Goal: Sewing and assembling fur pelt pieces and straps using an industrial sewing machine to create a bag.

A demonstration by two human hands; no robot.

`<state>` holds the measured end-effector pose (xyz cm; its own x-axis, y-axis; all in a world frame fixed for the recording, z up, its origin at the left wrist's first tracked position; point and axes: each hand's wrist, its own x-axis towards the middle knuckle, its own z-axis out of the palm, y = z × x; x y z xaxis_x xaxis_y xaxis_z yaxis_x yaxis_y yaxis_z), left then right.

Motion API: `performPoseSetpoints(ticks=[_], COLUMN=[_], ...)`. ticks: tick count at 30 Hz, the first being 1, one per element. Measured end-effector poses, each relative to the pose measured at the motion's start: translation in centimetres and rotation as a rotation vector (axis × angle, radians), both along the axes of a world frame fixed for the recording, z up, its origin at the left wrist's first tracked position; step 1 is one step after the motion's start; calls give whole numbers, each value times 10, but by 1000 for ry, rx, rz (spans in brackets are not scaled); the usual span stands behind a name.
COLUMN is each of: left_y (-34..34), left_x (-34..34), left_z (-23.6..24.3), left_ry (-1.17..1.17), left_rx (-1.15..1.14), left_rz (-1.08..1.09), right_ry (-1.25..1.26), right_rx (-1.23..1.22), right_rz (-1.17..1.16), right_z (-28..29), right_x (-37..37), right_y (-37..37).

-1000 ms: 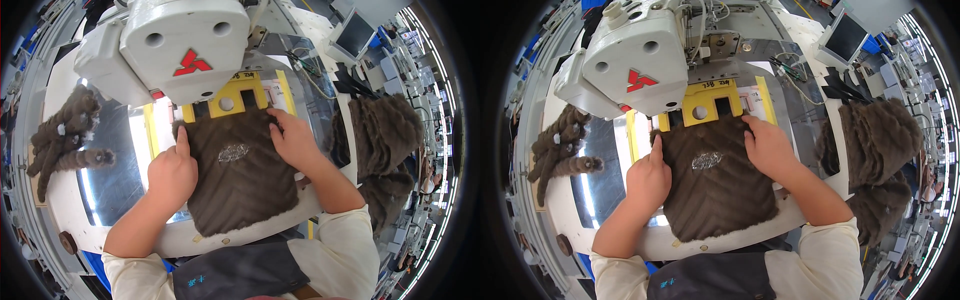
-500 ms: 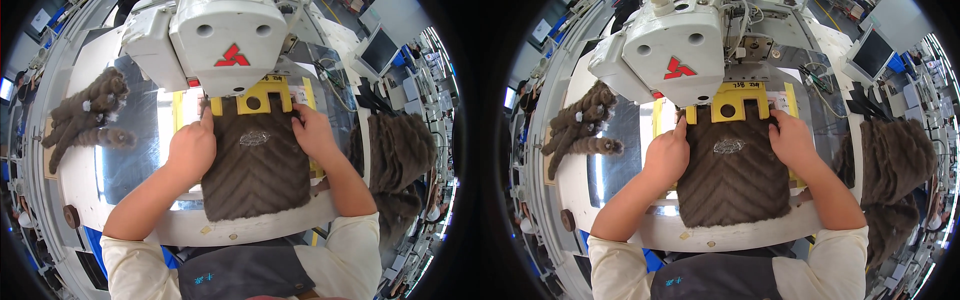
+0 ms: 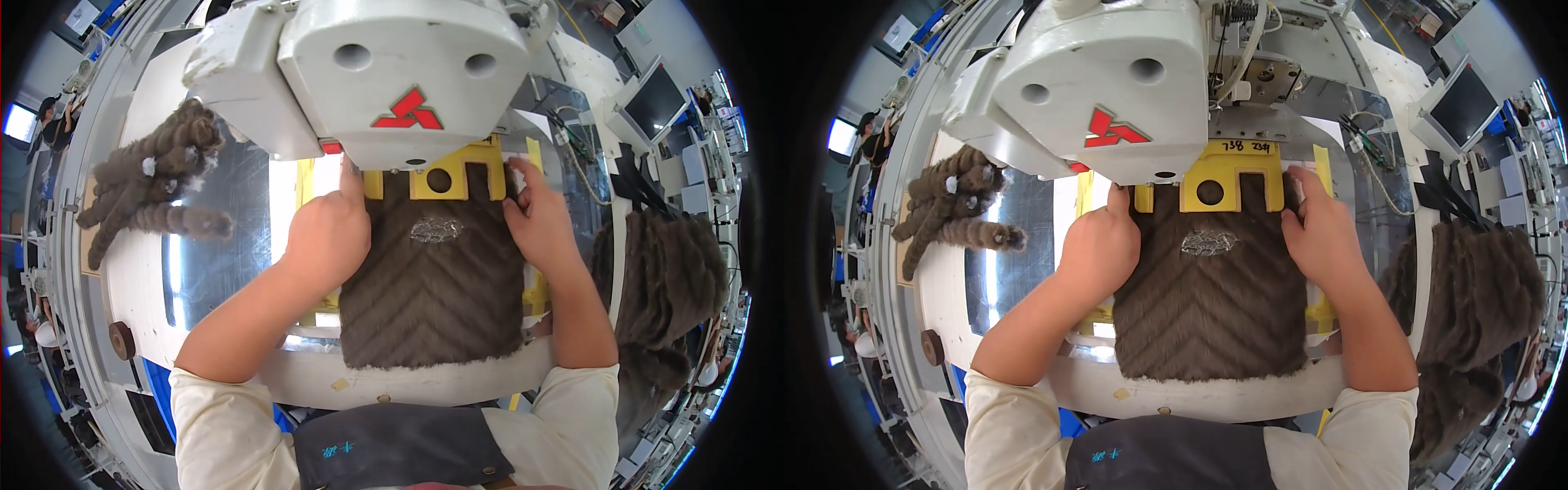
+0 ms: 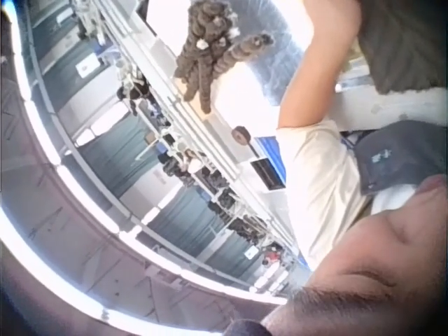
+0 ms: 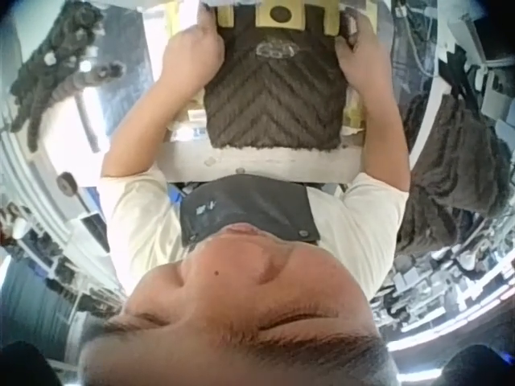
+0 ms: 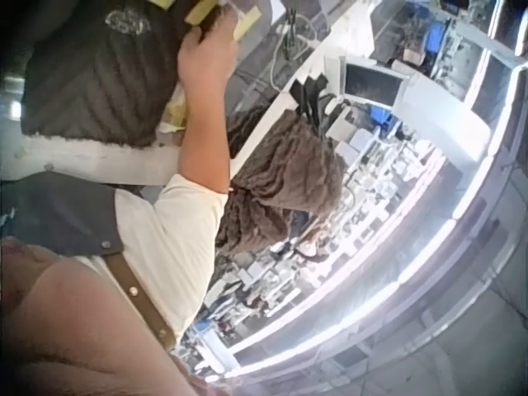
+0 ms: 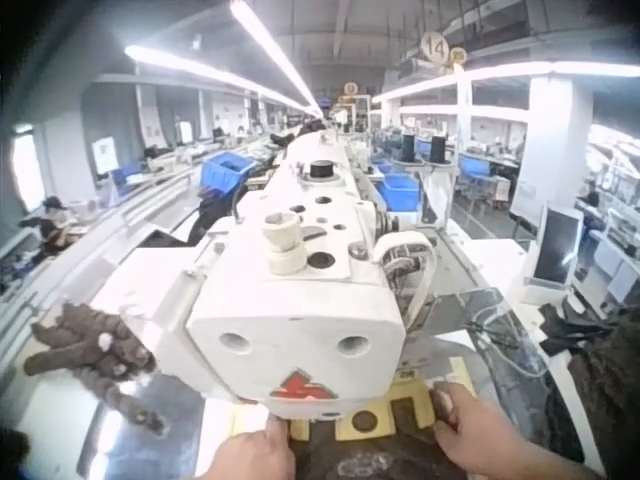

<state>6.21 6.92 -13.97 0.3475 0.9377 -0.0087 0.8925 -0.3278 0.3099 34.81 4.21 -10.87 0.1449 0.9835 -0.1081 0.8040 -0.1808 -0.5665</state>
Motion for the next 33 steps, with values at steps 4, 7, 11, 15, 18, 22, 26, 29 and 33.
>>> performPoseSetpoints(ticks=[4, 7, 11, 15, 18, 22, 26, 29, 33], left_y=[10, 8, 1, 0, 2, 8, 8, 6, 4], left_x=[-5, -8, -9, -11, -9, -8, -15, -16, -15], left_z=[-1, -5, -13, -16, -20, -26, -29, -26, -22], left_ry=[60, 91, 52, 55, 17, 8, 29, 0, 36], left_rx=[-86, -68, 65, 152, 210, 248, 196, 170, 153], left_rz=[13, -53, -80, -138, -182, -202, -118, -83, -97], right_ry=[19, -75, -100, -115, -84, -184, -113, -89, -65], right_rx=[-96, 68, 123, 155, 136, 254, 144, 214, 163], right_rz=[-14, 97, 128, 118, 72, 135, 144, 180, 131], right_z=[4, -9, -15, -15, -13, -15, -16, -26, -21], right_x=[-3, 3, 5, 4, 4, 7, 2, 6, 6], right_y=[9, 3, -1, -1, -1, -4, 3, 1, -1])
